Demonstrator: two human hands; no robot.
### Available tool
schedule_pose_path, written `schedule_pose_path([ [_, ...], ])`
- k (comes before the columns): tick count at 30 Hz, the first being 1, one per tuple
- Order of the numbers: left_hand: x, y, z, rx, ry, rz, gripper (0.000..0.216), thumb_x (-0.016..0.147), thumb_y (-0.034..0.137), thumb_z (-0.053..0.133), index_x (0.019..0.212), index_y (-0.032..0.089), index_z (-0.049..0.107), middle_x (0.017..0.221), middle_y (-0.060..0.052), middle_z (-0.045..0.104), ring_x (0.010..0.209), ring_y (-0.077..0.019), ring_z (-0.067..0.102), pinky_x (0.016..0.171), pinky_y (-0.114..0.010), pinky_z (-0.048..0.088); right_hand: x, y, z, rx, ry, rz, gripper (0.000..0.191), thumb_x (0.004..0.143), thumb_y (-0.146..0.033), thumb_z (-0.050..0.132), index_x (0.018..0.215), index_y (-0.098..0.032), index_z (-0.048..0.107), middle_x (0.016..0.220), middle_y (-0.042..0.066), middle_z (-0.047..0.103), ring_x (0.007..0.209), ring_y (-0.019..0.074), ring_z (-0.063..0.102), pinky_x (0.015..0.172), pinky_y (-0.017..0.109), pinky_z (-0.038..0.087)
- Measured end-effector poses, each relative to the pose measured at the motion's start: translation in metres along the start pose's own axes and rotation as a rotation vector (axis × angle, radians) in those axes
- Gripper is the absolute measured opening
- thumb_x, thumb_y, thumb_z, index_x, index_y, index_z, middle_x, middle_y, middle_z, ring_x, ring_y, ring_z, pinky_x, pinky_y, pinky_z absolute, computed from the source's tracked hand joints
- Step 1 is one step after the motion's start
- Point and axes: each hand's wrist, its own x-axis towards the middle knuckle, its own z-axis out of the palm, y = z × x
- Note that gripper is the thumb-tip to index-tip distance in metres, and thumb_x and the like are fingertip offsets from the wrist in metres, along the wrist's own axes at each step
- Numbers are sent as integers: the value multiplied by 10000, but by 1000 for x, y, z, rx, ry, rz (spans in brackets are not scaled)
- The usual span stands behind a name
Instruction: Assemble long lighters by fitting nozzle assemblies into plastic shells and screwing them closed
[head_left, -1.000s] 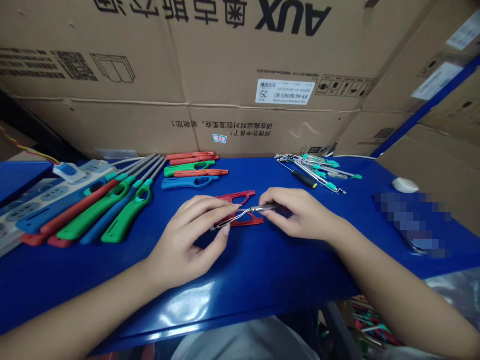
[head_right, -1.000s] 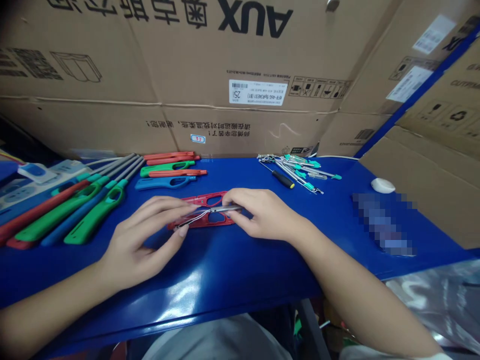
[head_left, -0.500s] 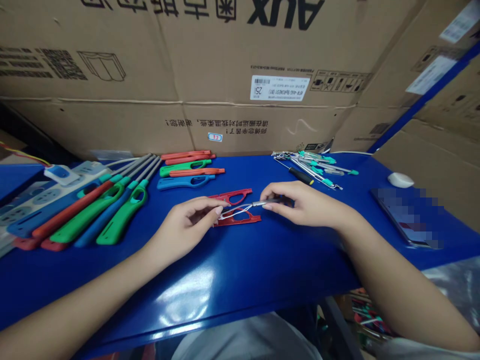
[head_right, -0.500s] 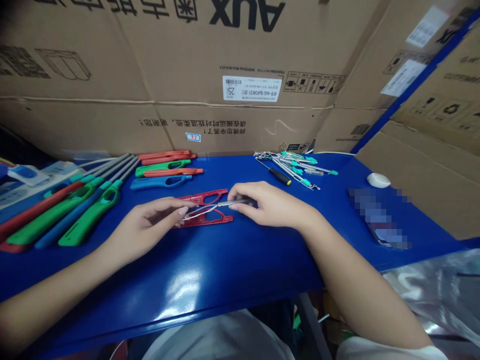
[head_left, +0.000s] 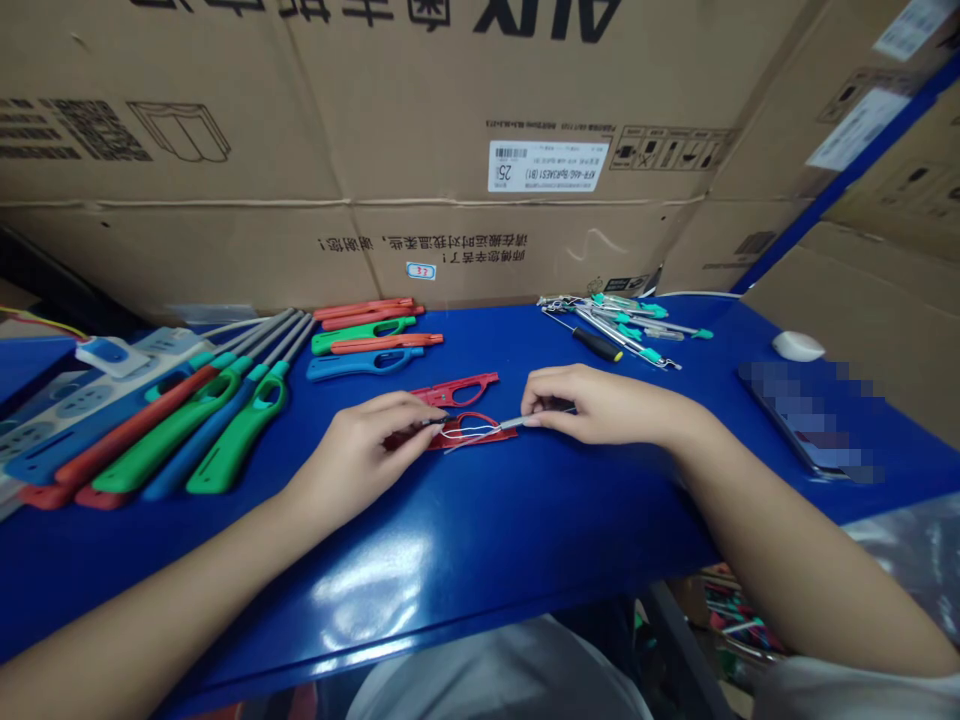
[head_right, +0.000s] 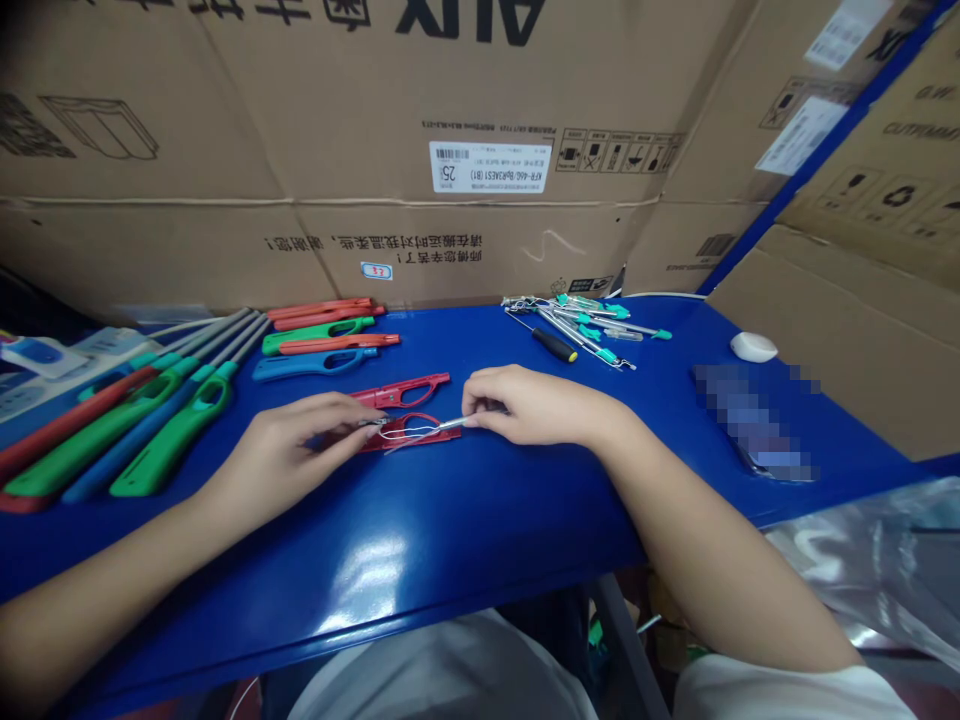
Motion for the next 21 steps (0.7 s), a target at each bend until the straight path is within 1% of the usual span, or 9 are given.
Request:
schedule_pose_path([
  [3, 0, 1, 0, 28, -29, 34, 208, 1003, 298, 583, 1048, 187, 752, 1022, -54, 743, 924, -172, 716, 842, -270, 564, 1, 1, 1, -36, -20, 1, 88, 938, -154, 614, 931, -183, 696, 954, 47, 702, 863, 173, 624, 757, 288, 460],
  [7, 0, 2, 3, 45, -55, 46, 205, 1013, 282, 568, 1030, 183, 747, 989, -53, 728, 893, -169, 701, 819, -266, 552, 1, 2, 3, -79, -40, -4, 76, 933, -165, 631, 898, -190, 693, 930, 37, 706, 844, 170, 626, 723, 281, 439],
  [12, -1, 0, 7, 61, -50, 62, 199, 1007, 271, 586, 1053, 166, 748, 969, -50, 716, 847, -153, 689, 807, -250, 543, 2, 3, 5, -169, -33, 12, 66, 914, -161, 647, 888, -188, 700, 931, 36, 715, 849, 178, 634, 725, 287, 425],
  [17, 0, -3, 10, 41, -17, 45, 172, 980, 282, 631, 1037, 180, 758, 951, -33, 708, 763, -128, 666, 729, -228, 543, 1, -2, 3, -219, -57, 34, 87, 908, -144, 631, 868, -176, 702, 933, 38, 720, 845, 178, 641, 723, 283, 414],
  [21, -1, -1, 11, 10, -14, 12, 177, 959, 276, 646, 1058, 184, 760, 930, -28, 684, 711, -112, 650, 668, -217, 541, 3, -2, 5, -260, -37, 19, 108, 928, -158, 606, 886, -183, 703, 927, 33, 712, 847, 180, 632, 724, 285, 406],
])
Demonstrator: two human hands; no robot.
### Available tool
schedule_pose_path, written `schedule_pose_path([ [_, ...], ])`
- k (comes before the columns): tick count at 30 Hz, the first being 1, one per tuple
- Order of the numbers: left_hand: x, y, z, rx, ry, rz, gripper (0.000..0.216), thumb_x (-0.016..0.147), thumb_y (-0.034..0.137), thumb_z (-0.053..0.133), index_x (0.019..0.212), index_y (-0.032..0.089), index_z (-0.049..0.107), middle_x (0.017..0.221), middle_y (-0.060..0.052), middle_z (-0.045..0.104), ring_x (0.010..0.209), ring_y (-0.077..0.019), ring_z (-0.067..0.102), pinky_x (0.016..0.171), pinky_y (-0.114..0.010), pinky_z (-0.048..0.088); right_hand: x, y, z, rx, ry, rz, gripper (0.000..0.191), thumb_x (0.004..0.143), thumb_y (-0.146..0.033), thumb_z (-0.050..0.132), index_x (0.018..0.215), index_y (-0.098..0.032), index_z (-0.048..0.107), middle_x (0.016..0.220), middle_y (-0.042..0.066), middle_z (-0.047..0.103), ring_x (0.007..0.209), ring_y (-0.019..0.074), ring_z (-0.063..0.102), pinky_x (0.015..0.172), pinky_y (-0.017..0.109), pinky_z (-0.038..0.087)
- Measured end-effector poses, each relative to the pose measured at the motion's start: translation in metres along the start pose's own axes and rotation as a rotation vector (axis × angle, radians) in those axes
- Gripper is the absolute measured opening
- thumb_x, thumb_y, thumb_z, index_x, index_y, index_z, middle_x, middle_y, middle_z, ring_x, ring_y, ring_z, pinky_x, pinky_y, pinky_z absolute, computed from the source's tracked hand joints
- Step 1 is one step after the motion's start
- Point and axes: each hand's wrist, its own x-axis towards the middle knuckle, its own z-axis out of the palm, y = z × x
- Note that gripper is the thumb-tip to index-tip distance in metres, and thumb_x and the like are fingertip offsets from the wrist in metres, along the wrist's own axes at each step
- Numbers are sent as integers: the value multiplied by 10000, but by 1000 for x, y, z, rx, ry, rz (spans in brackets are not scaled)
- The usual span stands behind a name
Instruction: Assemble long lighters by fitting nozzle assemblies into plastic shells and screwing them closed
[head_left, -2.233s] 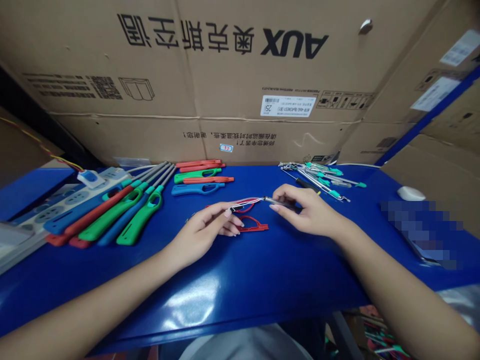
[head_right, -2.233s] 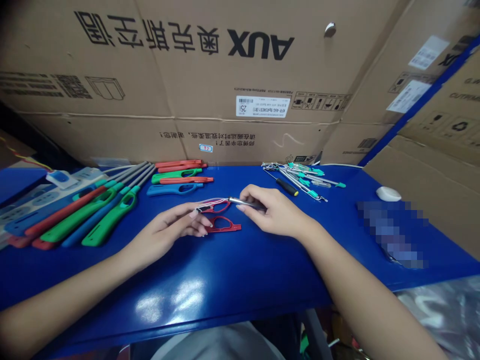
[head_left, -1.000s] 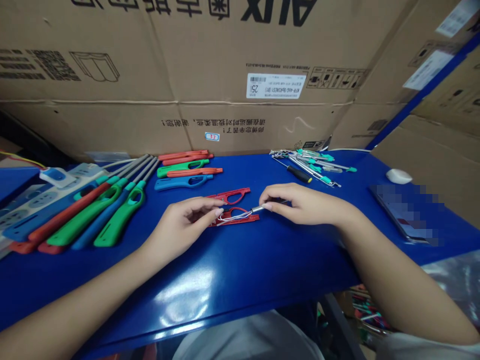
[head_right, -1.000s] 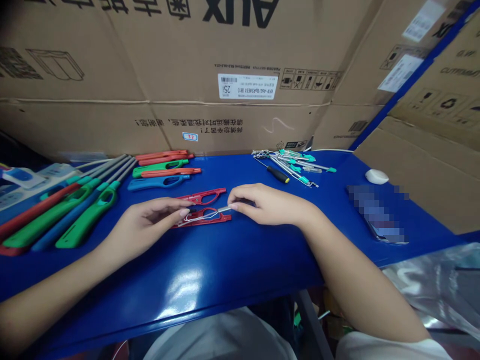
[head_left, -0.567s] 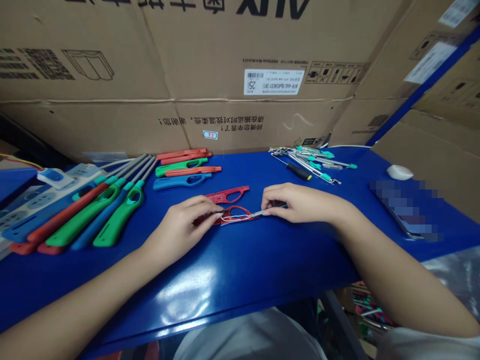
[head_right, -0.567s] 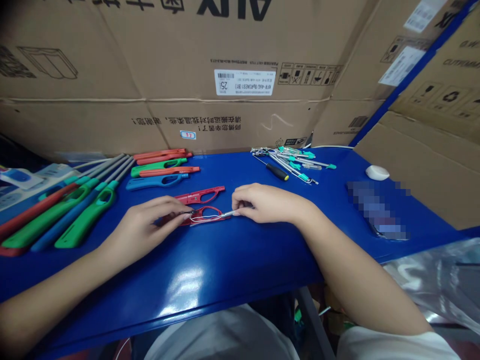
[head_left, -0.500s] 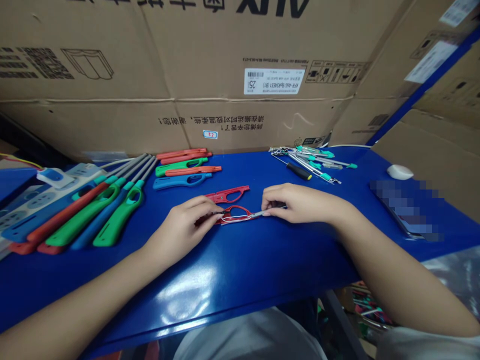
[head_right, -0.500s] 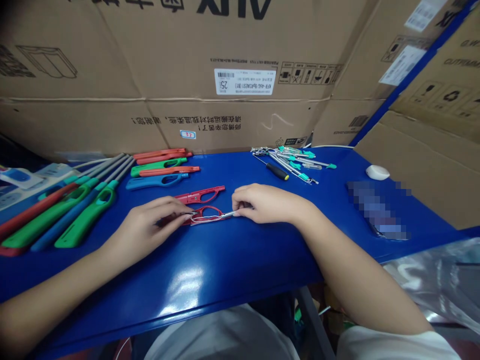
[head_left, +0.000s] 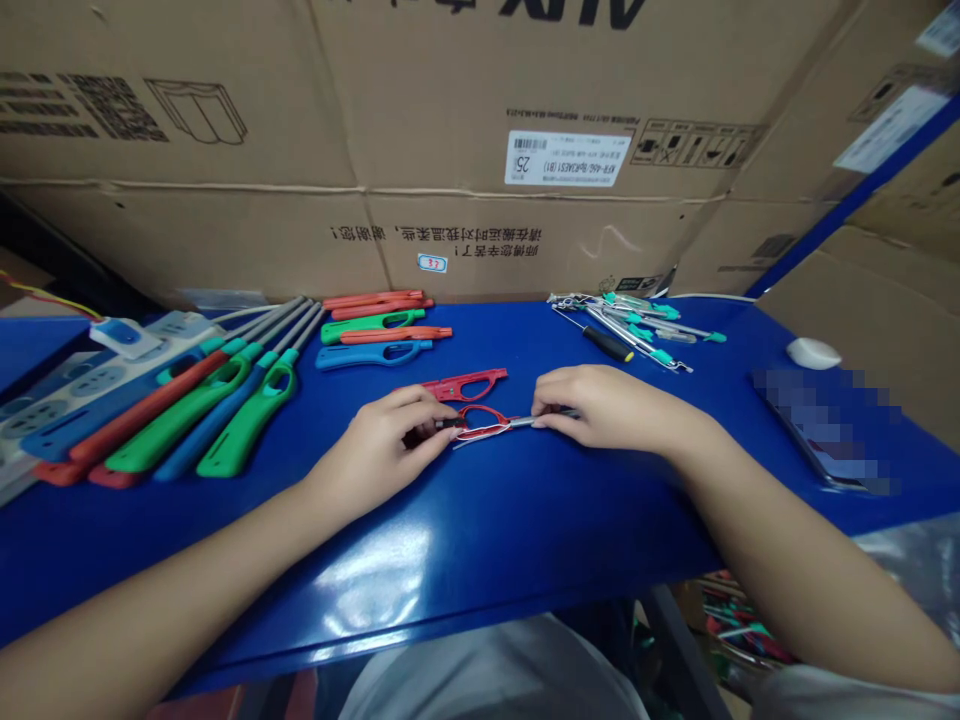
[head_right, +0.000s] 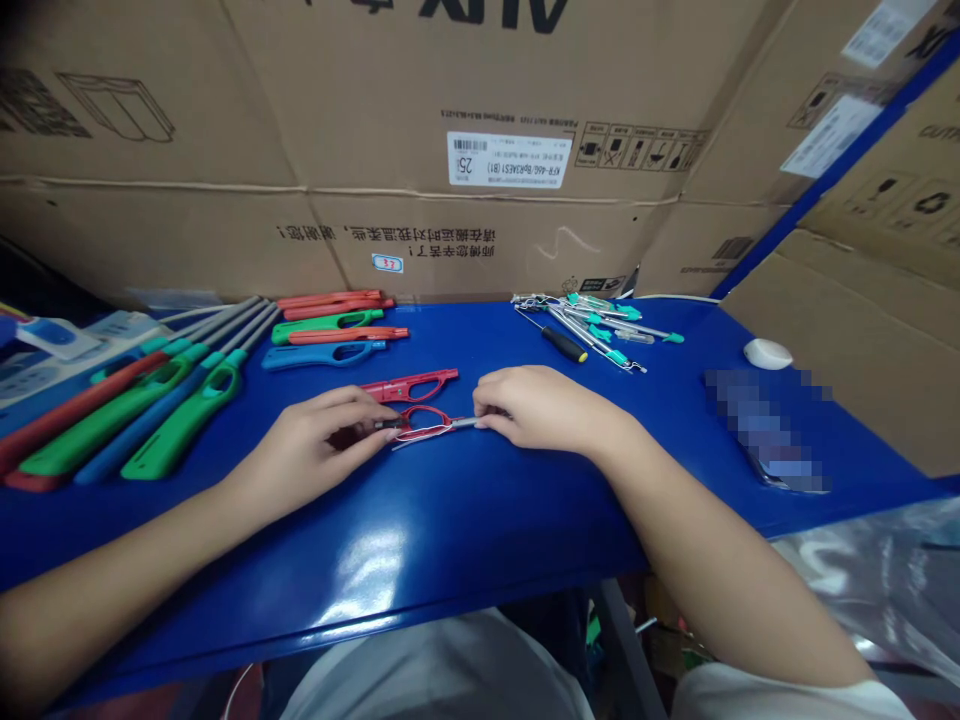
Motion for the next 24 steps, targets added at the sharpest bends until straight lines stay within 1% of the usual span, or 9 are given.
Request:
schedule_pose_path([
  [3, -1, 2, -1, -21, -8, -12, 191, 948, 254, 632, 1072, 175, 754, 949, -37, 679, 698, -112, 649, 652, -221, 551, 2, 3, 3, -13, 26, -20, 112, 942, -177, 599, 901, -187, 703, 929, 34, 703, 850, 181, 625, 735, 287, 408],
  [5, -1, 2, -3, -11, -33, 5, 209, 954, 236, 602, 1084, 174, 753, 977, -49, 684, 731, -125, 661, 669, -233, 562, 3, 5, 4, -19, 38, -26, 108, 946, -186, 601, 904, -187, 701, 931, 35, 699, 852, 183, 622, 737, 288, 407],
  [9, -1, 0, -3, 29, -46, 51, 245, 978, 208, 547, 1099, 168, 757, 1024, -71, 698, 831, -155, 690, 759, -269, 583, 3, 7, 4, -33, 61, -25, 99, 951, -198, 604, 913, -183, 695, 923, 37, 689, 847, 184, 615, 730, 289, 406],
  [13, -1, -2, -2, 35, -22, 51, 223, 978, 224, 569, 1085, 166, 756, 1067, -83, 696, 918, -177, 703, 831, -297, 587, 2, 5, 4, -70, 46, -18, 125, 962, -199, 593, 892, -175, 693, 925, 47, 679, 852, 184, 615, 733, 289, 409],
  [16, -1, -3, -2, 34, -36, 54, 227, 988, 231, 558, 1094, 174, 750, 1081, -81, 714, 955, -191, 709, 875, -322, 589, 3, 3, 4, -130, 42, -6, 133, 965, -193, 585, 888, -169, 690, 924, 58, 673, 861, 190, 613, 739, 293, 409],
  [19, 0, -3, -2, 42, -49, 52, 245, 998, 235, 543, 1121, 175, 746, 1065, -77, 733, 954, -197, 717, 884, -330, 592, 5, -1, 5, -175, 41, 14, 145, 963, -183, 584, 867, -167, 692, 905, 60, 672, 856, 196, 608, 726, 300, 400],
  [24, 1, -5, -1, 43, -41, 74, 254, 1001, 232, 546, 1132, 160, 752, 1061, -85, 747, 975, -203, 723, 882, -317, 591, 9, -8, 7, -246, 35, 64, 214, 955, -143, 578, 780, -160, 699, 842, 65, 681, 837, 209, 608, 696, 312, 375],
])
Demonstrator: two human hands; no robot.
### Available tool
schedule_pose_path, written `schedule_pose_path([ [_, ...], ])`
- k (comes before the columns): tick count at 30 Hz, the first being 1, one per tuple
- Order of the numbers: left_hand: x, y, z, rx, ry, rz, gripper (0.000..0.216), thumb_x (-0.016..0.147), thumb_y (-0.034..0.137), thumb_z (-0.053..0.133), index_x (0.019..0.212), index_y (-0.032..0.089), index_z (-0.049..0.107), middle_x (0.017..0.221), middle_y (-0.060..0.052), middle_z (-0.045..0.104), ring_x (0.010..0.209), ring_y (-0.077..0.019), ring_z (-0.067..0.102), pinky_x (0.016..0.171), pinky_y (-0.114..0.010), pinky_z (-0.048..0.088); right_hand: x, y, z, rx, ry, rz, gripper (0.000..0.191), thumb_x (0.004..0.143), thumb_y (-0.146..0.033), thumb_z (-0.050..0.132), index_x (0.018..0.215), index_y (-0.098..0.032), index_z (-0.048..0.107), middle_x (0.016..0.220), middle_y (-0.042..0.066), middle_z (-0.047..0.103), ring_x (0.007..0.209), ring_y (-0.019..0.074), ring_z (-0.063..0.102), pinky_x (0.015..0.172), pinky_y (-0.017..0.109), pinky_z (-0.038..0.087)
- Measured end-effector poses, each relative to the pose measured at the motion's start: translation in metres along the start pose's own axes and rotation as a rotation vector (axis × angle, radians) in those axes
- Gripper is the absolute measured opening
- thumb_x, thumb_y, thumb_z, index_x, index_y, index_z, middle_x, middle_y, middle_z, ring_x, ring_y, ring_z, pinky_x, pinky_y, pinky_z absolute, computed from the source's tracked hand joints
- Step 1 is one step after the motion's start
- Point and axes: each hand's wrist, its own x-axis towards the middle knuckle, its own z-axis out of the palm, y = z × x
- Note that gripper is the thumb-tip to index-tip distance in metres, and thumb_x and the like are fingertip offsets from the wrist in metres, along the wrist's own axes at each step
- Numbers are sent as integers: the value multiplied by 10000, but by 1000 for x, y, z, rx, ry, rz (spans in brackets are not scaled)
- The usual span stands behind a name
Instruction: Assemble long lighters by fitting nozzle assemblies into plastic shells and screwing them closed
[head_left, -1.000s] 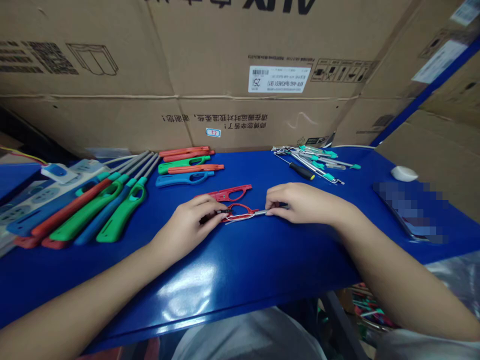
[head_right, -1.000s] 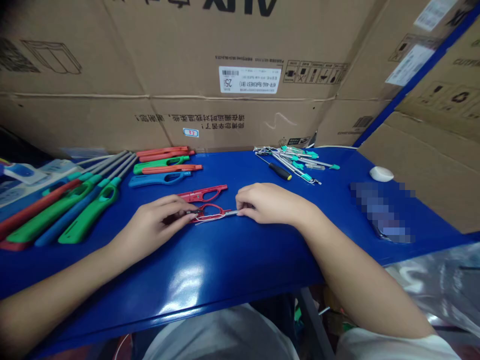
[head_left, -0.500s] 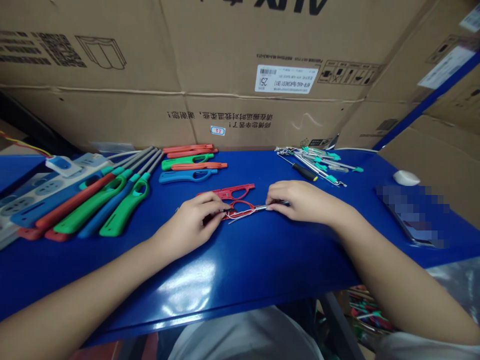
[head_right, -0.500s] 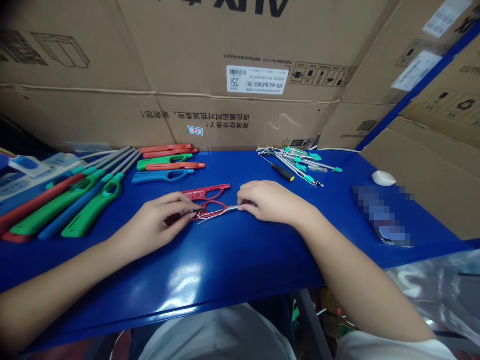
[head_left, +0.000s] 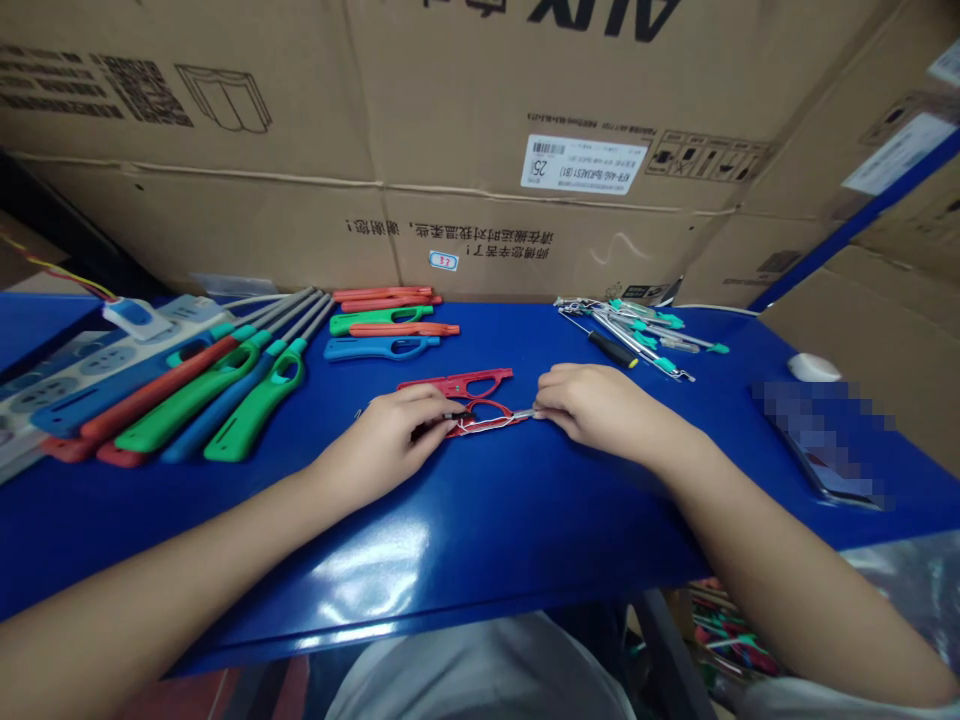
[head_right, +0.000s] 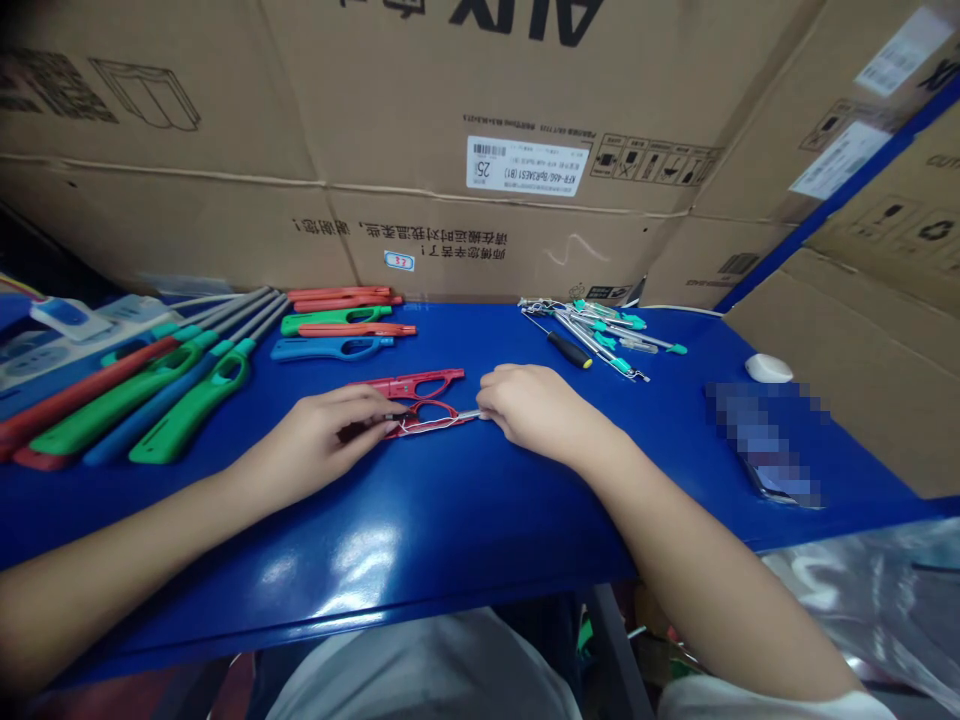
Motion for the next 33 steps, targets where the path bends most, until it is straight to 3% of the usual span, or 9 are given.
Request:
schedule_pose_path([
  [5, -1, -1, 1, 18, 20, 3, 253, 999, 235, 558, 1138, 158, 755, 1050, -88, 760, 975, -210, 729, 863, -318, 596, -5, 6, -1, 207, 2, -18, 102, 946, -166, 618, 939, -154, 718, 936, 68, 686, 820, 178, 622, 723, 286, 433],
  [9, -1, 0, 1, 23, 31, 23, 243, 997, 233, 565, 1137, 166, 752, 1046, -82, 771, 974, -209, 734, 852, -311, 599, -6, 5, 1, 384, 83, -67, 191, 933, -170, 641, 1116, -167, 692, 1015, 64, 685, 839, 161, 631, 733, 264, 471],
  [14, -2, 1, 2, 22, 70, 51, 216, 995, 227, 576, 1112, 171, 750, 1005, -67, 783, 932, -200, 741, 842, -314, 603, 3, -15, 12, 403, 184, -184, 143, 996, -250, 581, 914, -161, 657, 966, 61, 650, 844, 163, 610, 751, 276, 462],
  [20, -3, 4, 2, 37, 103, 45, 202, 990, 220, 583, 1104, 183, 746, 1015, -68, 778, 935, -192, 739, 849, -306, 607, 8, -18, 22, 328, 161, -152, 104, 981, -278, 602, 1040, -207, 649, 1129, 61, 654, 903, 179, 632, 707, 275, 434],
  [33, -2, 3, -1, 39, 62, 52, 196, 962, 207, 622, 1111, 167, 742, 1031, -82, 766, 935, -187, 734, 866, -306, 608, 11, -12, 26, 540, 177, -95, 47, 967, -229, 596, 947, -191, 615, 920, 19, 637, 755, 127, 552, 699, 248, 404],
])
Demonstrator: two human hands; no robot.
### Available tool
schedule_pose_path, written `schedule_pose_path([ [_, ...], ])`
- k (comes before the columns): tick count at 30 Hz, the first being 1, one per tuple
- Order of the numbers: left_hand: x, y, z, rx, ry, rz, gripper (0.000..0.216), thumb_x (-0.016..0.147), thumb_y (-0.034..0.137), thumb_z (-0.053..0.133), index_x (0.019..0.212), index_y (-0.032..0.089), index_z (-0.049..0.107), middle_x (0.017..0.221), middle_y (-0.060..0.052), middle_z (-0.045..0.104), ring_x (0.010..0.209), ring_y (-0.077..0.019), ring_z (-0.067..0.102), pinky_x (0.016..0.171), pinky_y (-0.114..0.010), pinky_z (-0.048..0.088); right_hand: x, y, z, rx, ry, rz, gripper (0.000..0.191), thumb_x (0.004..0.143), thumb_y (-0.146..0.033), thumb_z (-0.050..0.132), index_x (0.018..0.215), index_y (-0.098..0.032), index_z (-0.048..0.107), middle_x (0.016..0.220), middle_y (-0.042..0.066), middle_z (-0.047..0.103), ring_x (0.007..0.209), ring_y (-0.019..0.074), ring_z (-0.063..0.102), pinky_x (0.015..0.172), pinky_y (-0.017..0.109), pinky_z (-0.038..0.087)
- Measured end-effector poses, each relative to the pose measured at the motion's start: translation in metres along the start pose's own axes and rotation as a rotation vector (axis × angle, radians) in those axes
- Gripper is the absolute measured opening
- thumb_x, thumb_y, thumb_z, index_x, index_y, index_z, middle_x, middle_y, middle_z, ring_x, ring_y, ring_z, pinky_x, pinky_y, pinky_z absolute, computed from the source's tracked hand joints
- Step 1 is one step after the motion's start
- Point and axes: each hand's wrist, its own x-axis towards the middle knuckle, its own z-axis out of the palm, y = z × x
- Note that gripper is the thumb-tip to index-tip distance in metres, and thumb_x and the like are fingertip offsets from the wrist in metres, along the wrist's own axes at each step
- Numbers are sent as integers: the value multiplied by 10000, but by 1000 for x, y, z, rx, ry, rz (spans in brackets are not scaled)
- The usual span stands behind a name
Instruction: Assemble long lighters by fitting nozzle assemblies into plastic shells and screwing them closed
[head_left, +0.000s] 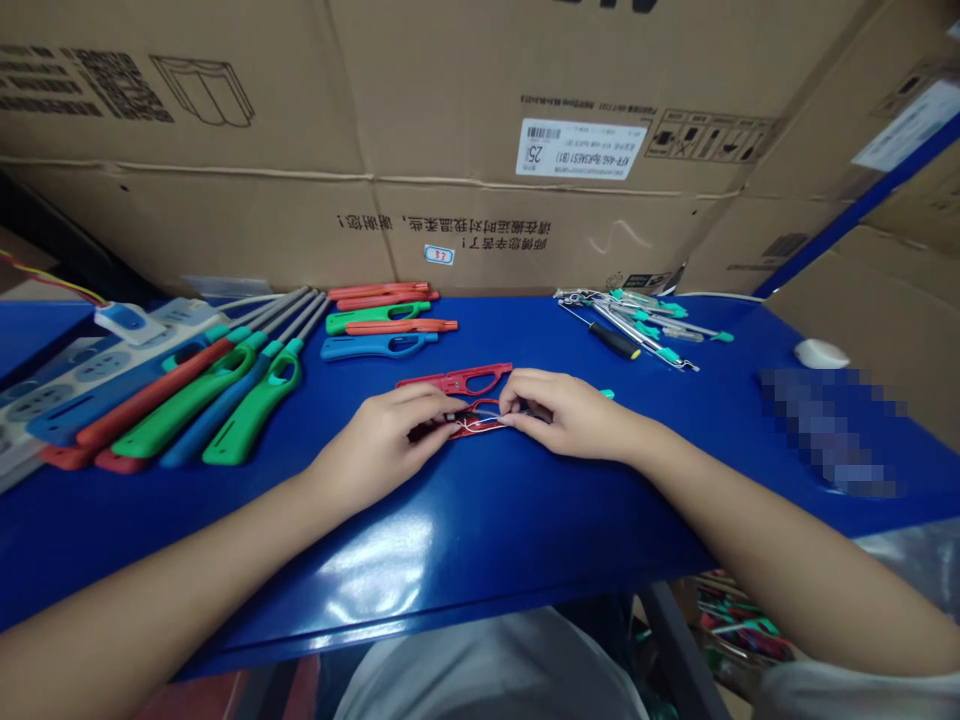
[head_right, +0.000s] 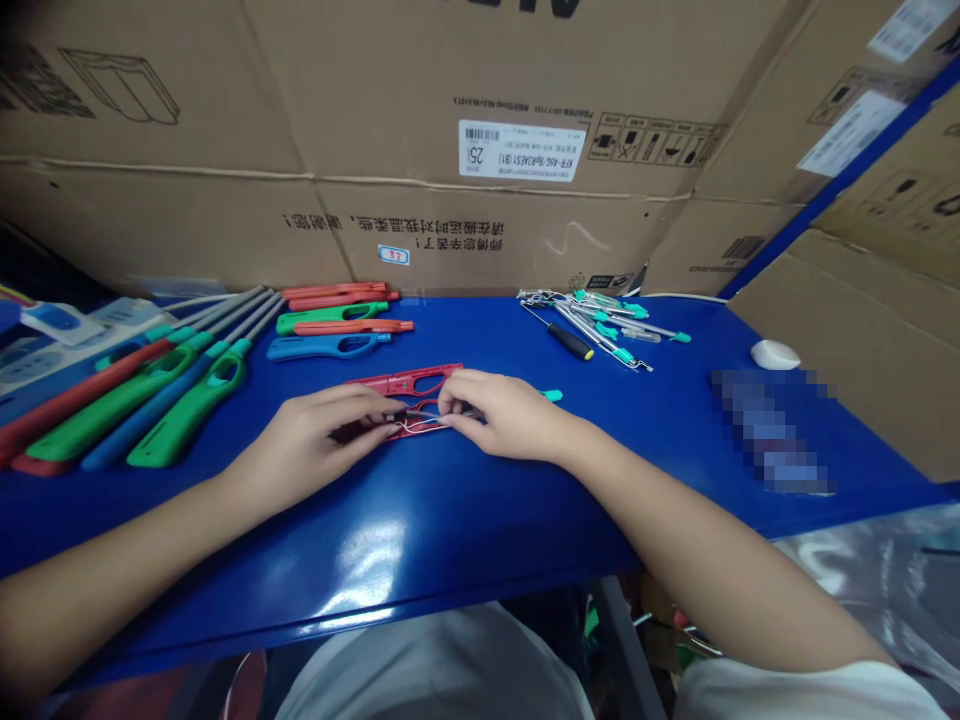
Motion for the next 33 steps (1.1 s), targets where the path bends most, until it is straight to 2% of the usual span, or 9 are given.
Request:
schedule_pose_path([
  [7, 0, 5, -4, -36, -19, -66, 205, 952, 233, 606, 1091, 166, 742, 978, -69, 737, 782, -152, 711, 720, -254, 600, 1, 2, -3, 47, 35, -9, 75, 987, -228, 556, 954, -184, 607, 909, 24, 625, 699, 120, 511, 701, 257, 405],
  [13, 1, 1, -4, 35, -35, -28, 226, 999, 257, 557, 1036, 167, 762, 990, -75, 758, 898, -193, 735, 843, -308, 607, 0, 2, -3, 56, 13, 5, 98, 992, -251, 547, 962, -185, 614, 891, 19, 613, 714, 125, 523, 700, 260, 408],
  [17, 1, 0, -5, 42, -37, -41, 252, 1015, 300, 545, 1026, 183, 768, 982, -66, 764, 899, -199, 740, 841, -318, 614, -1, 2, -4, 45, -7, 9, 77, 977, -248, 565, 970, -187, 612, 906, 23, 625, 724, 127, 520, 694, 259, 405],
  [21, 1, 2, -6, 54, 9, 4, 226, 1017, 260, 551, 1027, 180, 762, 984, -58, 766, 900, -183, 740, 837, -291, 609, -2, 0, -6, 24, -39, -73, 144, 949, -326, 638, 985, -190, 609, 949, 28, 632, 748, 130, 522, 692, 256, 406],
  [26, 0, 10, -9, 28, 79, 64, 186, 998, 212, 589, 1042, 185, 767, 985, -43, 776, 926, -171, 744, 876, -265, 603, -3, -2, -6, -36, -49, -104, 228, 1033, -328, 503, 906, -181, 622, 991, 57, 629, 844, 152, 577, 756, 277, 434],
  [28, -1, 14, -10, 5, 85, 71, 187, 996, 208, 592, 1047, 194, 771, 974, -35, 781, 919, -166, 747, 870, -260, 606, -2, -2, -4, -69, -37, -93, 218, 1026, -317, 514, 892, -183, 623, 987, 58, 640, 845, 156, 595, 745, 275, 435],
  [31, 0, 17, -9, -32, 79, 57, 191, 997, 217, 592, 1031, 205, 779, 953, -27, 792, 890, -164, 752, 838, -260, 616, -2, 0, 0, -99, -16, -74, 161, 988, -353, 598, 986, -198, 643, 958, 39, 673, 835, 157, 623, 711, 259, 429],
  [33, 0, 19, -8, -62, 73, 25, 190, 993, 237, 600, 1025, 214, 785, 958, -26, 801, 882, -168, 757, 820, -265, 622, -1, 0, 2, -113, -6, -72, 204, 974, -385, 627, 1080, -212, 653, 944, 29, 695, 829, 157, 644, 699, 253, 429],
])
